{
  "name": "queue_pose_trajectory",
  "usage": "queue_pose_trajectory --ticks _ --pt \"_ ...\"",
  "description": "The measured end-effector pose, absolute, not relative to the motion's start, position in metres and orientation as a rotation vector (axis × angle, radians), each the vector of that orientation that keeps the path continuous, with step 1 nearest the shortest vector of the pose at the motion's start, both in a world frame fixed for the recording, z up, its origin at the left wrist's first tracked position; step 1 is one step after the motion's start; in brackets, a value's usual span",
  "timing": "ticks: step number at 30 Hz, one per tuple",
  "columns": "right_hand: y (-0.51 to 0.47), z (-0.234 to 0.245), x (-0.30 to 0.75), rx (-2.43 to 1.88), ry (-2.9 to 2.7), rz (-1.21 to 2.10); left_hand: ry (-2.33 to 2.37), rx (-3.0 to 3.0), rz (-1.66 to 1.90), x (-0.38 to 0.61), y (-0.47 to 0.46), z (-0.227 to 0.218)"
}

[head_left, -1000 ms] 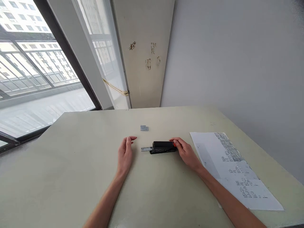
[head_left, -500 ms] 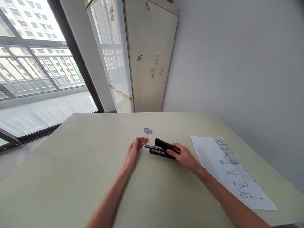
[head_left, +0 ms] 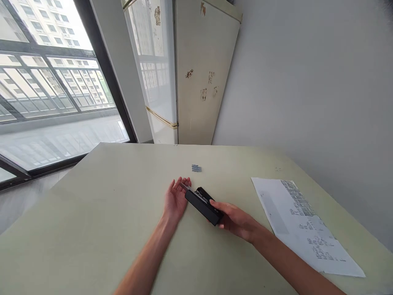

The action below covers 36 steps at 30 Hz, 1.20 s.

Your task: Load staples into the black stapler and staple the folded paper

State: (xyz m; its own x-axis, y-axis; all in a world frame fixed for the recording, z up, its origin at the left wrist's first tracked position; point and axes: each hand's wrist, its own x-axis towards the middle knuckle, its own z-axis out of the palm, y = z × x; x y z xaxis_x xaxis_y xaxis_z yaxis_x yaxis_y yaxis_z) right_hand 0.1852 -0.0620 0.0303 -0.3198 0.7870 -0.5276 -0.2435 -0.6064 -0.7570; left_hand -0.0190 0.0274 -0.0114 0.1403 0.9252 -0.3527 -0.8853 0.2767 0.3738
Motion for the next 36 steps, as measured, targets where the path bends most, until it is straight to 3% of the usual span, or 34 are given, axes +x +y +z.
queue_pose_trajectory --ticks 12,19,24,36 --pt "-0.065 0.038 0.2 -1.283 -0.904 1.883 0.652 0.338 1.121 -0.004 0.014 -0.011" --pt "-0.065 0.045 0.207 -1.512 -1.239 1.365 0.771 0.716 1.26 -0.006 0.008 0.002" --pt "-0.059 0.047 0.212 -1.604 -1.402 1.126 0.976 1.315 1.109 0.001 -0.009 0.009" --pt "-0.039 0.04 0.211 -1.551 -1.584 0.829 1.052 1.296 1.123 -0.005 0.0 0.008"
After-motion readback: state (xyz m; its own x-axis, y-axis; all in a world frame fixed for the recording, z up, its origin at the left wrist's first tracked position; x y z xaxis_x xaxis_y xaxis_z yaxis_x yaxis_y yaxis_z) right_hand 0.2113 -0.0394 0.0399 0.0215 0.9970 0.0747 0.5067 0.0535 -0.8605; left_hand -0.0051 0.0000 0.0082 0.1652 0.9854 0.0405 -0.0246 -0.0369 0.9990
